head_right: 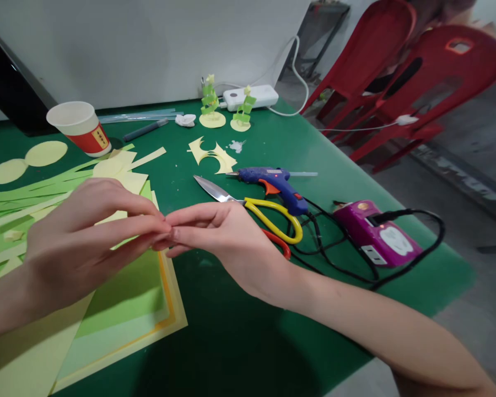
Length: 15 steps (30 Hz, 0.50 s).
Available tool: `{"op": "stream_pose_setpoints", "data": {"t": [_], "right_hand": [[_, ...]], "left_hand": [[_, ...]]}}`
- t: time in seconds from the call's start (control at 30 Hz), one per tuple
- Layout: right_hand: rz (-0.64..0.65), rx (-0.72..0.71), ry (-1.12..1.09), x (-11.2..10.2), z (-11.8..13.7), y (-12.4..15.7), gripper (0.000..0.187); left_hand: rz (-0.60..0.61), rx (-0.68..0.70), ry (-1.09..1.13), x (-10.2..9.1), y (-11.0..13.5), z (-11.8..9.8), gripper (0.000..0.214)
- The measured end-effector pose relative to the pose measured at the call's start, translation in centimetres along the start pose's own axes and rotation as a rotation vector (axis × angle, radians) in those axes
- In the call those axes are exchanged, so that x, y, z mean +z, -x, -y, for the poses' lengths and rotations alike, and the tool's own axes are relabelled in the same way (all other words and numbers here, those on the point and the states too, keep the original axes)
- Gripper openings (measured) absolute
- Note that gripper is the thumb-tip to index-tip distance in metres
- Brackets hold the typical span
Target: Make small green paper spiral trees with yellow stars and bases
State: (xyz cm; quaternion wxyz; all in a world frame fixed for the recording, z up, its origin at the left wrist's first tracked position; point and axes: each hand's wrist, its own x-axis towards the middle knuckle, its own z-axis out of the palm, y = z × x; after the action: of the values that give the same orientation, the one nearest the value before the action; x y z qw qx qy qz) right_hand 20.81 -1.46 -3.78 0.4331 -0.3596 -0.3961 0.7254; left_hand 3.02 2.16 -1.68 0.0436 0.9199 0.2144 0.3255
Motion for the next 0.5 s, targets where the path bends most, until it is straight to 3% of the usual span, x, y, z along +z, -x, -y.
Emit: {"op": "stream_pose_setpoints", "data": {"t": [0.1,0.37,0.5], "right_hand": [[0.02,0.024,-0.085,0.0,-0.1,-0.2,0.015],[0.017,0.115,-0.131,0.2,0.3,0.0,0.023],[0.048,0.13,-0.169,0.2,0.1,0.1,0.027]], "left_hand": [[-0.034,0.081,-0.102,0.4,0.2,0.4,0.007],[0.02,0.171,-0.249,0.9,0.8,1.3,0.005],[-0.013,0.124,-0.22,0.8,0.5,1.4,0.006]]}}
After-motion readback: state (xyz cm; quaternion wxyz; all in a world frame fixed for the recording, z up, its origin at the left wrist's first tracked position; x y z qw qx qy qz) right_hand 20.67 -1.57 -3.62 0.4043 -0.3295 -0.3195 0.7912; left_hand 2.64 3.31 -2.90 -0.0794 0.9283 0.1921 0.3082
